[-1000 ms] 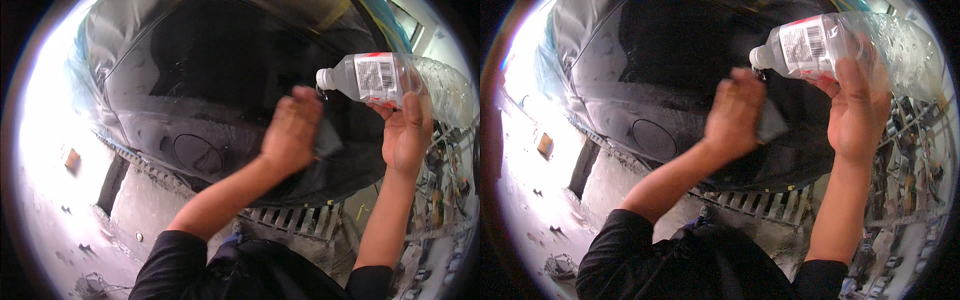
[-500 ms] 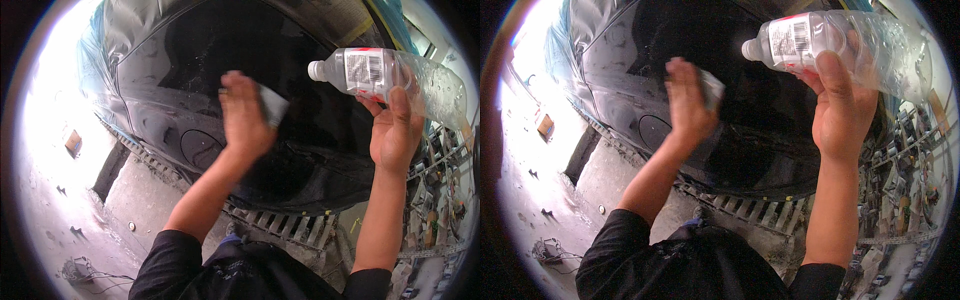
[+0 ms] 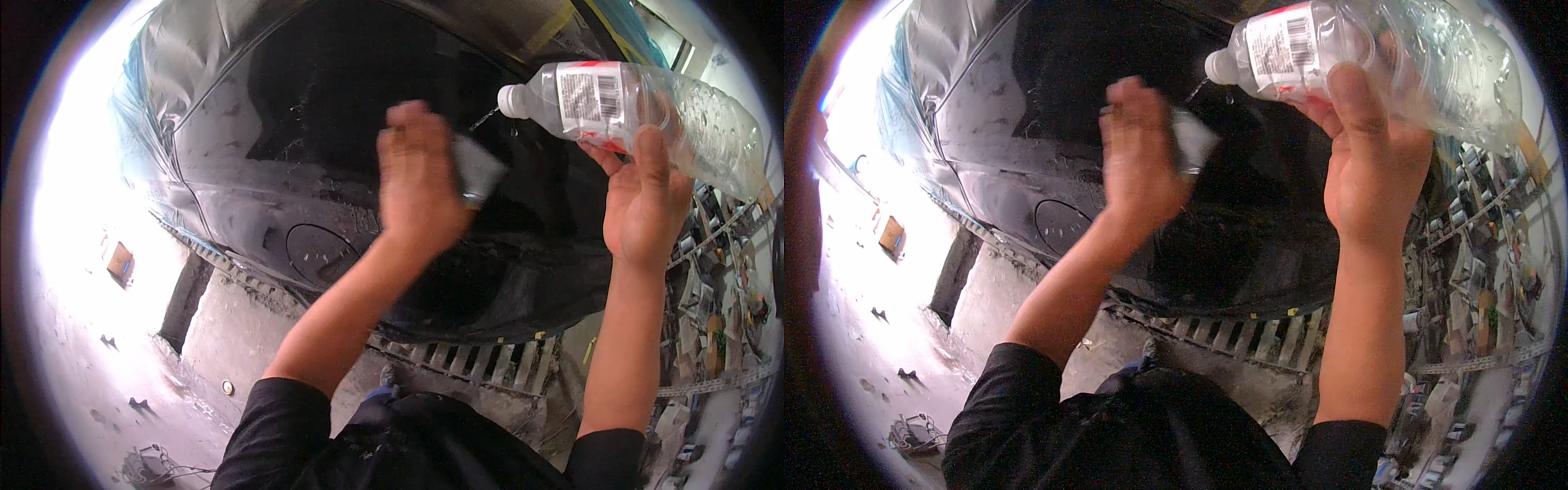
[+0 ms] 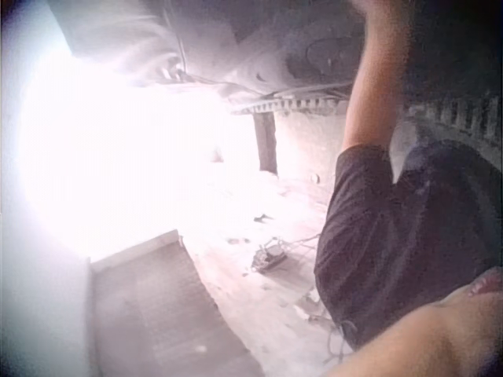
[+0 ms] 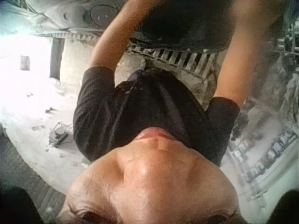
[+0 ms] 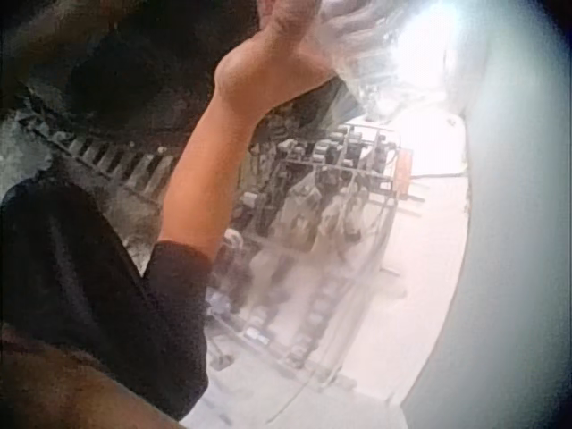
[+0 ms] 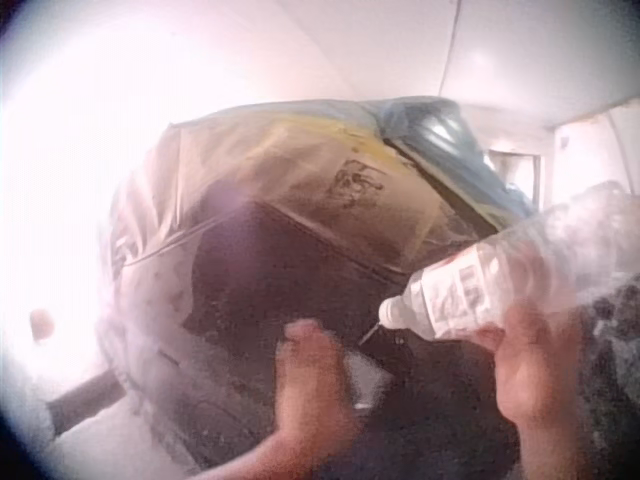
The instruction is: The person sands a black car hood using a sanding block while repeatedly pouring liquid from a plastic bottle onto the surface. They wipe the hood with their hand, then walk to a red bucket to refill the bottle before returning to the car.
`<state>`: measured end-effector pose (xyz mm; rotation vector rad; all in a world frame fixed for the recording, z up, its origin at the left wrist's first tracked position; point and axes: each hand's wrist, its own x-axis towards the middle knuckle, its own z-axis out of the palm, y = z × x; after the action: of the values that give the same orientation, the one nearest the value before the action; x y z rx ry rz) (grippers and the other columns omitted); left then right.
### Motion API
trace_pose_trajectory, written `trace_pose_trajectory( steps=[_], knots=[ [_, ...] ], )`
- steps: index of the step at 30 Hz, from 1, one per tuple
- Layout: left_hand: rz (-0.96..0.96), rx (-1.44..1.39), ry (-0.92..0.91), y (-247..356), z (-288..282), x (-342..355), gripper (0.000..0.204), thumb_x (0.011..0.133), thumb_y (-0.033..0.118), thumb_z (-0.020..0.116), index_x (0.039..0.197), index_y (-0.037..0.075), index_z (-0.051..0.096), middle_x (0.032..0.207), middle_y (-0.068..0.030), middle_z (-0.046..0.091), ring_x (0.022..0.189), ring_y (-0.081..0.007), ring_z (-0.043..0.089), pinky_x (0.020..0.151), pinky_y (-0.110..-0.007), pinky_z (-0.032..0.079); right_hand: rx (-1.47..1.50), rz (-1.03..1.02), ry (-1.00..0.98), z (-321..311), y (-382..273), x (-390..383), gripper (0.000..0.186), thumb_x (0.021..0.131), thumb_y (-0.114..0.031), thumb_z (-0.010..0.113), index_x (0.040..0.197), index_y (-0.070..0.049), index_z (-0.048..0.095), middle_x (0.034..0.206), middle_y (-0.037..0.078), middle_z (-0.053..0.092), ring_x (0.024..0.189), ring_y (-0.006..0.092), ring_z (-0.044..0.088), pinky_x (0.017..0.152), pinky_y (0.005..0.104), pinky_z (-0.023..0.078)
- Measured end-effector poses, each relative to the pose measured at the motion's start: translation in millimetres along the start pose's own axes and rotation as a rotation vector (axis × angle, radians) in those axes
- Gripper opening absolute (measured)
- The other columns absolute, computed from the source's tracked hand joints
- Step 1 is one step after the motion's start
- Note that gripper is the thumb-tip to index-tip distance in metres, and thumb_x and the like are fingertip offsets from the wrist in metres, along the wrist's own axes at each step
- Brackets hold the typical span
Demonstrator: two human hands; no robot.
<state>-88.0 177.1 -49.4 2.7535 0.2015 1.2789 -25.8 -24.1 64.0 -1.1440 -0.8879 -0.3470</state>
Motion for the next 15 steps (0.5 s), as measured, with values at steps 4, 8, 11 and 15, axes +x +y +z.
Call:
trace_pose_trajectory(
  steps=[4, 8, 11, 15],
  knots=[
    [0.168, 0.022, -0.095, 56, 5, 10, 0.091, 0.082, 0.045, 0.059, 0.149, -0.006, 0.028, 0.160, -0.0254, 0.015, 0.151, -0.0388, 0.008, 0.122, -0.049, 0.005, 0.065, -0.010, 0.021, 10, 7, 5, 0.059, 0.095, -0.028, 0.064, 0.137, 0.007, 0.043, 0.127, 0.019, 0.059, 0.111, 0.0270, 0.065, 0.087, 0.0436, 0.060],
    [0.276, 0.016, -0.184, -5, -3, 1, 0.089, 0.082, 0.033, 0.068, 0.151, -0.002, 0.025, 0.161, -0.0224, 0.017, 0.151, -0.0359, 0.010, 0.121, -0.050, 0.009, 0.076, -0.010, 0.008, 7, 7, 4, 0.061, 0.093, -0.028, 0.065, 0.137, 0.007, 0.042, 0.123, 0.019, 0.062, 0.108, 0.0274, 0.066, 0.086, 0.0442, 0.060],
    [0.091, 0.017, -0.078, -46, -20, 6, 0.089, 0.085, 0.024, 0.066, 0.153, -0.004, 0.015, 0.160, -0.0271, 0.009, 0.150, -0.0421, 0.007, 0.119, -0.057, 0.011, 0.026, -0.036, 0.044, 1, 2, -7, 0.065, 0.093, -0.029, 0.066, 0.139, 0.007, 0.038, 0.124, 0.019, 0.060, 0.107, 0.0275, 0.066, 0.086, 0.0444, 0.060],
    [0.030, 0.016, 0.034, -15, -4, 9, 0.093, 0.084, 0.024, 0.067, 0.152, -0.008, 0.012, 0.159, -0.0306, 0.007, 0.149, -0.0447, 0.001, 0.119, -0.057, 0.008, -0.014, -0.045, 0.035, -5, 7, -10, 0.067, 0.093, -0.031, 0.067, 0.140, 0.007, 0.037, 0.128, 0.020, 0.057, 0.110, 0.0278, 0.065, 0.086, 0.0445, 0.060]
  ],
)
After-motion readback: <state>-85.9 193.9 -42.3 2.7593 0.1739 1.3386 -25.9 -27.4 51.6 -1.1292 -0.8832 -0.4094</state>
